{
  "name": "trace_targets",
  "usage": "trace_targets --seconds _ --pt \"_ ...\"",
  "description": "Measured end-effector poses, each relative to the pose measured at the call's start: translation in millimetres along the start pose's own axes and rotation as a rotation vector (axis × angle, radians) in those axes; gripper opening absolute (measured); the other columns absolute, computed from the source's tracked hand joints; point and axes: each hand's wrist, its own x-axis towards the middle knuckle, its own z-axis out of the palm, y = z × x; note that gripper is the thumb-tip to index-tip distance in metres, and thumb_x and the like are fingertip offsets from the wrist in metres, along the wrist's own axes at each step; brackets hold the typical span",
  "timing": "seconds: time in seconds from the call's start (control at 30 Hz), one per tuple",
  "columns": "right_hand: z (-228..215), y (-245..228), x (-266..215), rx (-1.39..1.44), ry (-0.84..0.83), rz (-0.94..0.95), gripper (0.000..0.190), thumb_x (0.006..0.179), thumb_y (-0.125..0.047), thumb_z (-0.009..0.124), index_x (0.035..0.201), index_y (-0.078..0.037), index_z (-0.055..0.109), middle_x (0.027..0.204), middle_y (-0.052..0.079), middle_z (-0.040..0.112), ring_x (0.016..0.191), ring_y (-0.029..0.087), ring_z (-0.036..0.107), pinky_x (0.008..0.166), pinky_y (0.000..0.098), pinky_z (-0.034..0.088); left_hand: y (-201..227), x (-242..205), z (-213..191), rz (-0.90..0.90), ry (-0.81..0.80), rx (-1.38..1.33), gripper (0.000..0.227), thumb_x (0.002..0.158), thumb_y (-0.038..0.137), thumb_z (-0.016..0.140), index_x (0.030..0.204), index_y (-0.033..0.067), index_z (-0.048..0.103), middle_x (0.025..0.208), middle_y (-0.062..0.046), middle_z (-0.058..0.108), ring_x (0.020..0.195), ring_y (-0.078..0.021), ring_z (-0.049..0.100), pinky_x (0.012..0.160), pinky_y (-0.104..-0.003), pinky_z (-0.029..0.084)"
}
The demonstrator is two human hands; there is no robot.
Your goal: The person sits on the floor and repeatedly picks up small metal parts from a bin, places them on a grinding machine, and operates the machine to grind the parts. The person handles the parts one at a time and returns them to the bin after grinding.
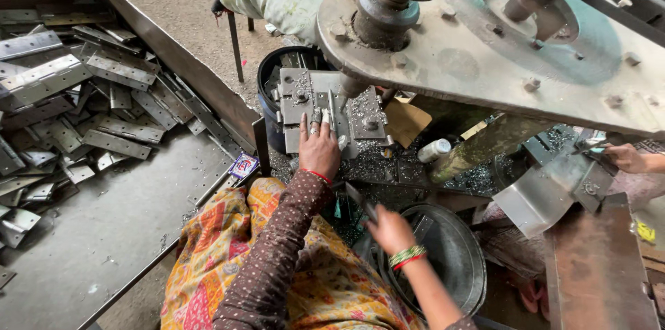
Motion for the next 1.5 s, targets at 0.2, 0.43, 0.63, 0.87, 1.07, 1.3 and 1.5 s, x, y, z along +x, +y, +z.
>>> trace_targets --seconds 0.2,0.43,0.63,0.87,1.07,1.3,1.5 --pt "41.2 -0.1 -28.2 0.055 0.003 0.034 0.041 0.089 -0.043 0.071 0.094 -0.004 0.061 0.080 0.024 0.070 0.080 0.044 0.070 0.070 0.0535 0.056 3.7 -22.7 -8.6 -0.006 -0.165 -0.102 0.032 0.097 0.016 0.049 0.115 -0.0023 0.068 0.131 -0.020 0.062 0.129 -0.0334 0.056 0.127 -0.060 0.013" --pt "-10.2 0.4 10.4 -0.073 -0.122 -0.016 0.047 0.090 -0.046 0.071 0.101 -0.001 0.059 0.080 0.022 0.072 0.079 0.041 0.072 0.072 0.0501 0.057 0.2 -16.9 -9.2 0.024 -0.002 0.011 0.037 0.093 0.013 0.050 0.120 -0.0063 0.066 0.131 -0.021 0.062 0.127 -0.0326 0.059 0.125 -0.059 0.015" --pt "35.3 7.2 -9.4 0.064 -0.019 0.050 0.042 0.089 -0.044 0.071 0.099 -0.005 0.064 0.080 0.022 0.071 0.078 0.040 0.072 0.072 0.0503 0.057 0.8 -16.4 -8.4 0.024 0.007 0.023 0.035 0.091 0.014 0.051 0.115 -0.0051 0.067 0.131 -0.022 0.062 0.126 -0.0332 0.059 0.124 -0.058 0.015" --pt "44.5 15.4 -5.5 0.152 -0.050 0.042 0.044 0.090 -0.044 0.072 0.094 -0.001 0.061 0.082 0.024 0.070 0.082 0.044 0.069 0.072 0.0530 0.055 0.7 -23.5 -15.0 0.022 0.021 -0.056 0.030 0.091 0.015 0.052 0.108 -0.0024 0.070 0.128 -0.019 0.063 0.125 -0.0318 0.058 0.125 -0.060 0.016" --pt "-8.3 0.1 12.0 -0.087 -0.123 -0.021 0.045 0.091 -0.046 0.069 0.099 -0.003 0.059 0.082 0.023 0.071 0.081 0.044 0.070 0.074 0.0526 0.056 1.1 -1.9 1.5 -0.005 -0.027 -0.096 0.024 0.090 0.015 0.052 0.093 0.0050 0.073 0.131 -0.017 0.062 0.130 -0.0312 0.056 0.121 -0.062 0.014" --pt "12.9 1.6 -6.7 0.088 0.035 0.003 0.046 0.087 -0.048 0.073 0.093 -0.004 0.061 0.077 0.023 0.070 0.077 0.044 0.070 0.068 0.0518 0.054 -1.4 12.5 14.1 -0.016 -0.014 -0.032 0.032 0.094 0.015 0.050 0.112 0.0024 0.073 0.134 -0.015 0.062 0.125 -0.0290 0.059 0.125 -0.061 0.012" --pt "2.6 8.5 11.0 0.050 -0.125 0.013 0.049 0.085 -0.048 0.074 0.097 -0.004 0.058 0.081 0.022 0.071 0.079 0.041 0.071 0.071 0.0508 0.055 0.6 8.6 6.6 -0.015 -0.138 -0.046 0.033 0.095 0.014 0.047 0.115 0.0042 0.071 0.130 -0.016 0.062 0.125 -0.0306 0.058 0.123 -0.062 0.007"
